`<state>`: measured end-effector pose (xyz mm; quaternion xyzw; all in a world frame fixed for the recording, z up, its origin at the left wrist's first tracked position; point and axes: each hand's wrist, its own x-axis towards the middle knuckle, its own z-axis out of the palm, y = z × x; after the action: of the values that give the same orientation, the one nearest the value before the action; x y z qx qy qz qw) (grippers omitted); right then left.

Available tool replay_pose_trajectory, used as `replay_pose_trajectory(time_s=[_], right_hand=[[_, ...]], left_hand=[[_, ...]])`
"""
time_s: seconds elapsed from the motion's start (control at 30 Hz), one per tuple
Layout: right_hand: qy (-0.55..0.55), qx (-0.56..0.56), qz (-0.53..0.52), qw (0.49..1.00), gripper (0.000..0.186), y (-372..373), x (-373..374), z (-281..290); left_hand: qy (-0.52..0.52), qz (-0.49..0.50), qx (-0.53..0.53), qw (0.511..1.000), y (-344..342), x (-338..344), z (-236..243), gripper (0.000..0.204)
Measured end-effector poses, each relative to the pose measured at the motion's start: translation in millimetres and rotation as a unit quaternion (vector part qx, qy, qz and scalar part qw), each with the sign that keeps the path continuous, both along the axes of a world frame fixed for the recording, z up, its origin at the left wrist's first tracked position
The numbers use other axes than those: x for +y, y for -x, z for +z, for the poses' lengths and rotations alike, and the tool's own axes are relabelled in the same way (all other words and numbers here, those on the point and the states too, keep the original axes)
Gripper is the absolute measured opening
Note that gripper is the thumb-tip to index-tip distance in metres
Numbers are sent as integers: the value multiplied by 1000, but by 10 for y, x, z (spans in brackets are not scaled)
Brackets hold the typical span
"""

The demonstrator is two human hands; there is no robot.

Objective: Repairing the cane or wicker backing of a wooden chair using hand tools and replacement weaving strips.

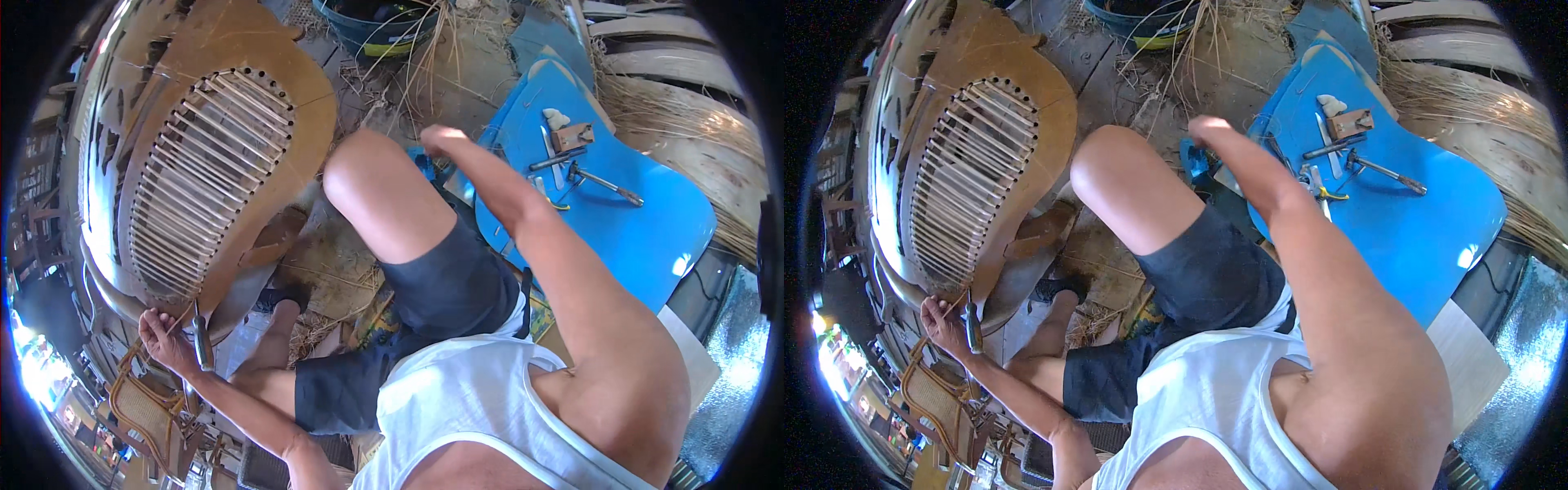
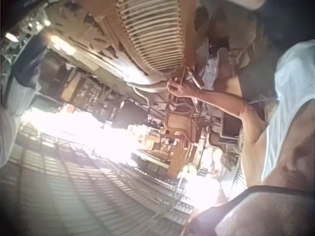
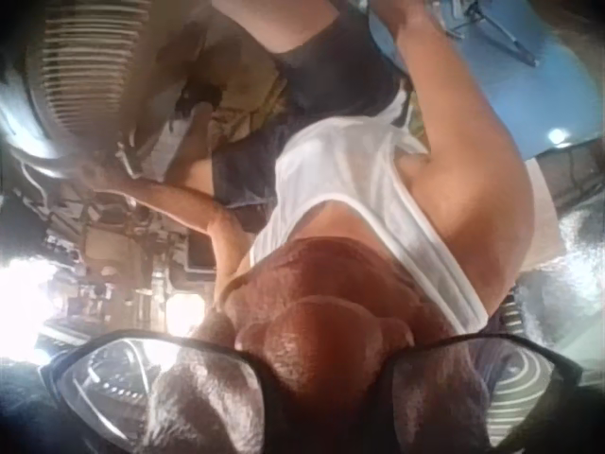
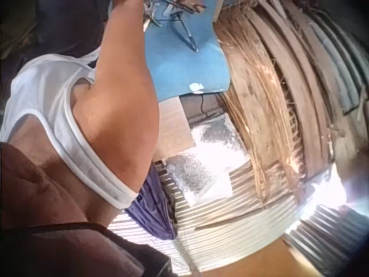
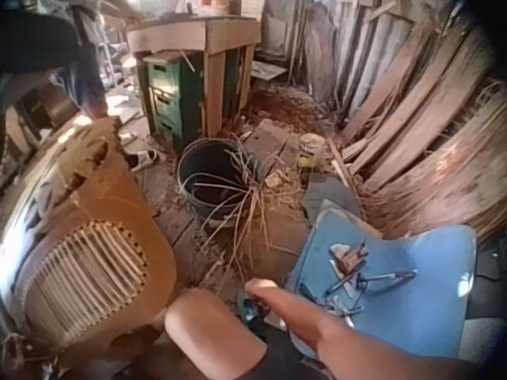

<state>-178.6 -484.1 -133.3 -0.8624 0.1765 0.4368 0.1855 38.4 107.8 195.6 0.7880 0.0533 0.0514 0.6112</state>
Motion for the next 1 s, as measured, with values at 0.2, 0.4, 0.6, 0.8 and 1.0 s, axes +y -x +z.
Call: replay_pose_trajectory(time_s=[0.2, 0.4, 0.6, 0.8, 1.0], right_hand=[[-88, 41, -66, 993, 46, 145, 560, -41], [-115, -20, -52, 992, 46, 261, 458, 121], [-244, -165, -203, 934, 47, 393, 199, 1206], [-247, -394, -384, 798, 51, 870, -413, 2475], [-310, -583, -457, 596, 60, -197, 495, 4448]], left_hand=[[4, -16, 15, 1000, 75, -149, 164, 19], [61, 22, 19, 998, 67, -144, 82, 21], [135, 34, 20, 990, 36, -350, 240, 31], [395, -85, 7, 915, -201, -395, 741, 65], [549, -159, 31, 820, -541, -548, 839, 81]])
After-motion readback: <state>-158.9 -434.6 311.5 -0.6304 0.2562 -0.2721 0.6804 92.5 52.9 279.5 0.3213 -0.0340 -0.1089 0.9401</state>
